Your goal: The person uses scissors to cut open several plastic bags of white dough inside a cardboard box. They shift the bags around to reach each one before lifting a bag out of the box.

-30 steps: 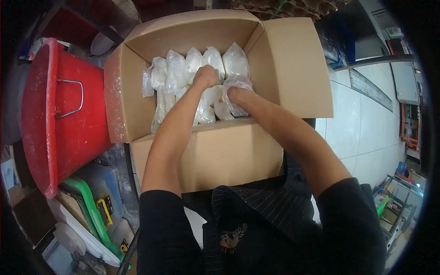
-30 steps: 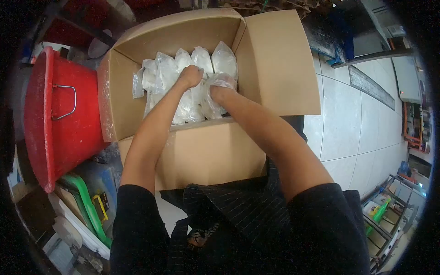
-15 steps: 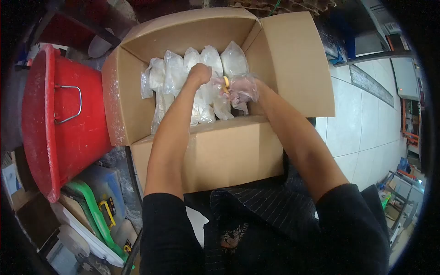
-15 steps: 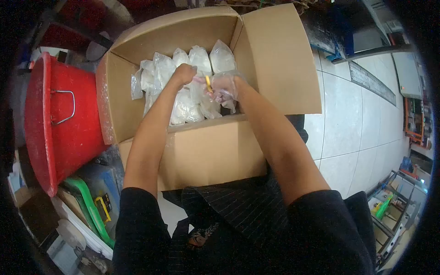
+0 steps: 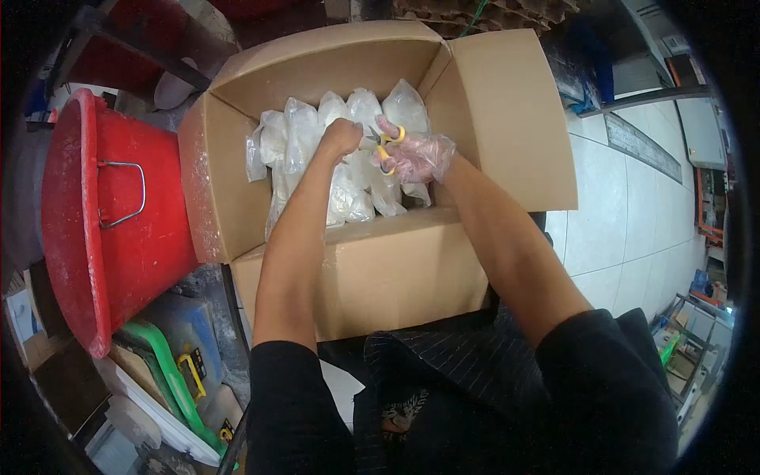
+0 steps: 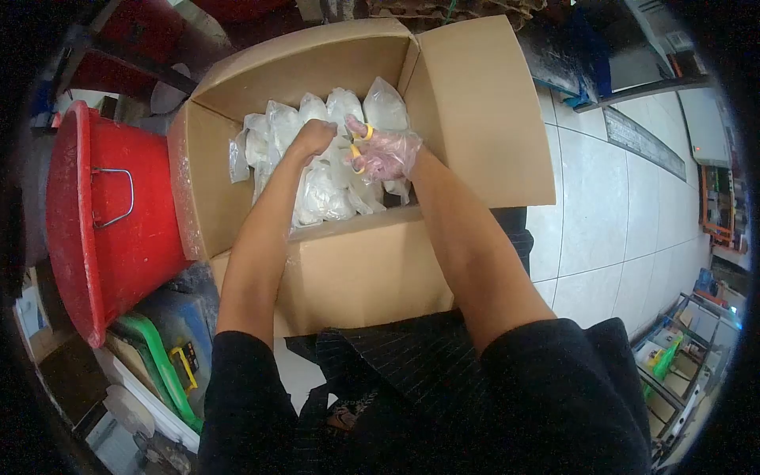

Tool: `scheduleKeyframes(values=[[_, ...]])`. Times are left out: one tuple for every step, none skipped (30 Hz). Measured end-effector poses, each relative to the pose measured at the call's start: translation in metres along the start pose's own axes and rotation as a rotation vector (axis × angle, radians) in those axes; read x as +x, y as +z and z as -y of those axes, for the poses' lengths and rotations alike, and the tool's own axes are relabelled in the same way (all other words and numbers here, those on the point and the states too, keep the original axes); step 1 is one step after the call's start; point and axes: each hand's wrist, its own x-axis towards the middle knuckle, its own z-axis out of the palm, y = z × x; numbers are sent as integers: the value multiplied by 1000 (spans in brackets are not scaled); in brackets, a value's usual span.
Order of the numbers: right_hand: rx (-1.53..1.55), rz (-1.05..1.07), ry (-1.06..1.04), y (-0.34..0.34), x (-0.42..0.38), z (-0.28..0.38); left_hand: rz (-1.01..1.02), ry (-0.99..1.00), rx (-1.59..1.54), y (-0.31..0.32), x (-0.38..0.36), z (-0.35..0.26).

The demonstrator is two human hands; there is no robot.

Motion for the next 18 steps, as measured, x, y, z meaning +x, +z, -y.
scheduleKeyframes(values=[[-1, 1, -1, 0, 2, 0, 5, -6, -18, 0, 1, 0], [24, -1, -6, 0, 4, -1, 4, -6, -18, -1, 2, 0], [48, -3, -9, -2, 6, -2, 3, 4, -19, -1, 1, -1], [49, -3, -8, -4, 8, -2, 4, 14, -19, -1, -1, -2], [52, 13, 7, -6, 9, -1, 2, 15, -18, -1, -2, -4], [56, 30, 23, -9, 12, 0, -2, 12, -7, -1, -3, -6], [55, 33, 23, -12, 16, 1, -7, 8, 3, -2, -3, -7], [19, 19, -7, -15, 20, 1, -6, 6, 5, -4, -2, -7], [-15, 4, -35, -19, 24, -2, -10, 39, 35, -5, -1, -5], [-9, 4, -33, -24, 28, -4, -12, 72, 64, -4, -1, -4], [30, 2, -129, -28, 30, -8, -5, 70, 63, -2, -3, -2], [50, 1, -183, -30, 30, -7, 8, 8, -54, -5, -7, -5], [70, 0, -237, -31, 29, -7, 17, -51, -168, -9, -12, -11], [116, 112, -124, -31, 29, -4, 17, -47, -162, -11, -13, -15], [161, 224, -8, -26, 27, -3, 28, -40, -199, -11, -13, -14], [165, 226, -10, -22, 23, -3, 43, -36, -238, -10, -12, -12], [84, 90, -59, -19, 18, -4, 46, -37, -236, -10, -11, -10], [5, -49, -106, -17, 14, -5, 58, -60, -260, -11, -12, -9]])
